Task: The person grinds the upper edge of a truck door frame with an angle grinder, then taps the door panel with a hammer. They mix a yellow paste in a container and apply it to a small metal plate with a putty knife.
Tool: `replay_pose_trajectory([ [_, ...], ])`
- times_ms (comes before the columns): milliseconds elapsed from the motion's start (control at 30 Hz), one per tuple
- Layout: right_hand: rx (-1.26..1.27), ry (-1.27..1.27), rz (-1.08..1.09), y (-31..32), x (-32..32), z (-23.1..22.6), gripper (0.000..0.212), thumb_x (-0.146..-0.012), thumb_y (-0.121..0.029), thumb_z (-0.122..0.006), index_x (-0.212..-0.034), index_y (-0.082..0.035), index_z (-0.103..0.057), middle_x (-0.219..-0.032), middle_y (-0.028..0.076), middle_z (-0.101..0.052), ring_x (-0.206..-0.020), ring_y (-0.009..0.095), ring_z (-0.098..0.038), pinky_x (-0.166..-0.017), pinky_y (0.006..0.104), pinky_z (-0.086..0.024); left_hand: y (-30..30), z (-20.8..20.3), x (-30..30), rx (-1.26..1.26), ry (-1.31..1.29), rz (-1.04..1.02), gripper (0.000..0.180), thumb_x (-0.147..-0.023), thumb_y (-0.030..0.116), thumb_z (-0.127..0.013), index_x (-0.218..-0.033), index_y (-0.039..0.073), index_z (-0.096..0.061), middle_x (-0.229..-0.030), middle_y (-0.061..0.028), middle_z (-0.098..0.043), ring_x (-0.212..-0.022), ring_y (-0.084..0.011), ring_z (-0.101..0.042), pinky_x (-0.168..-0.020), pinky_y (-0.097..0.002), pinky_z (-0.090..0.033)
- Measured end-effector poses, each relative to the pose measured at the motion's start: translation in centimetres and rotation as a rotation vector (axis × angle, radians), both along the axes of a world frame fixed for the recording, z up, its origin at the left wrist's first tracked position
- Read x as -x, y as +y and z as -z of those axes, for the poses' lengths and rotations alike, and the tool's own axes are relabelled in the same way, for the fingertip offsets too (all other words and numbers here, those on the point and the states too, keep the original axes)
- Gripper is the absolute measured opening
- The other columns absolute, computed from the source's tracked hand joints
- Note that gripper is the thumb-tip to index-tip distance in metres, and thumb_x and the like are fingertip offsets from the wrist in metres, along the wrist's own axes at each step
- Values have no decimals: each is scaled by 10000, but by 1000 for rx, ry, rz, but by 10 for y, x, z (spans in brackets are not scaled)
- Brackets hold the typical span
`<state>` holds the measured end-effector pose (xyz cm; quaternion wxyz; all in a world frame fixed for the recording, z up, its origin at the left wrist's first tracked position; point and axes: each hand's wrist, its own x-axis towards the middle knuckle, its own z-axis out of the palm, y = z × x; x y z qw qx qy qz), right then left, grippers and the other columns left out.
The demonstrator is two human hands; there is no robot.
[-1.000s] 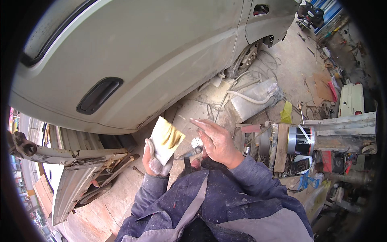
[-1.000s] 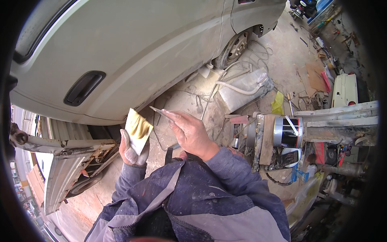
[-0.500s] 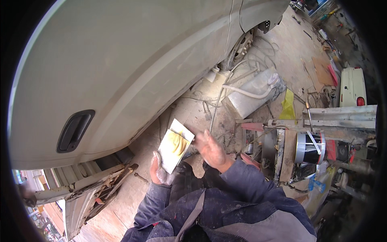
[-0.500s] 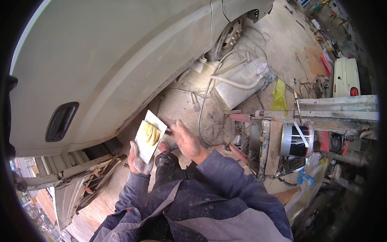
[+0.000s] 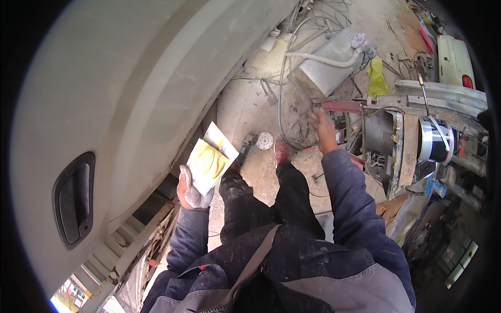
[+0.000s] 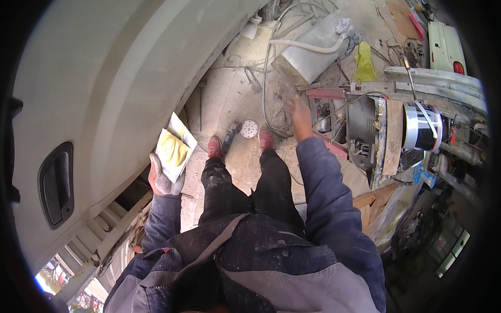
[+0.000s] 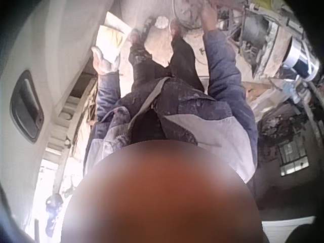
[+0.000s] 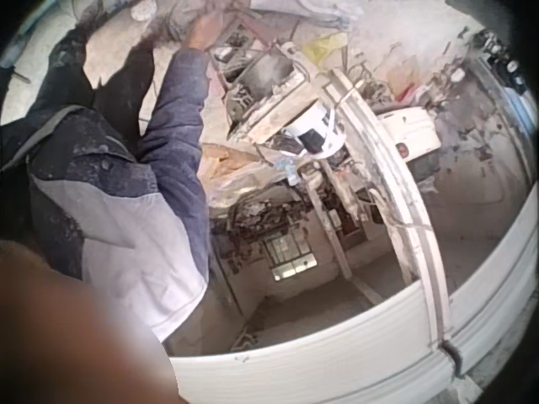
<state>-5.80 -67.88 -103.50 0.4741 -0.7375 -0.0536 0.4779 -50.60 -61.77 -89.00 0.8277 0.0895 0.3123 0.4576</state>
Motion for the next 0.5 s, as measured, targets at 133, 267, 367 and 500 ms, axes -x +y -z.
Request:
replay_pose_trajectory([
  [133,232,-158,-126,-75,38,66,650,-1185,-500,-452,-1505,45,-600,-1517,179,-662,-1306,264,-653,-1100,404,-484,-2,-6,38,13,77,-15,686,-1156,485,-533,-1573,-59,-502,-1518,-206,-650,-1384,-367,-653,-1231,-534,-477],
  [267,53,-744,-394,-40,63,147,467,-1134,-310,-489,-1387,54,-639,-1495,373,-592,-1417,444,-562,-1195,503,-451,-26,-2,53,40,116,-97,731,-1138,544,-530,-1499,-91,-540,-1345,-224,-703,-1166,-386,-720,-1072,-534,-563],
  [367,-232,-964,-420,44,67,161,524,-1166,-318,-440,-1518,65,-502,-1589,385,-483,-1477,502,-480,-1249,535,-373,-40,22,53,-45,-82,-21,728,-1102,588,-593,-1553,19,-534,-1435,-156,-687,-1294,-332,-683,-1160,-543,-513],
  [500,-431,-862,-269,201,43,145,623,-1210,-346,-369,-1657,87,-352,-1694,395,-360,-1559,563,-362,-1314,568,-280,-54,89,36,-61,-285,-104,606,-1113,604,-555,-1443,96,-566,-1255,-98,-703,-1136,-282,-681,-1128,-571,-449],
])
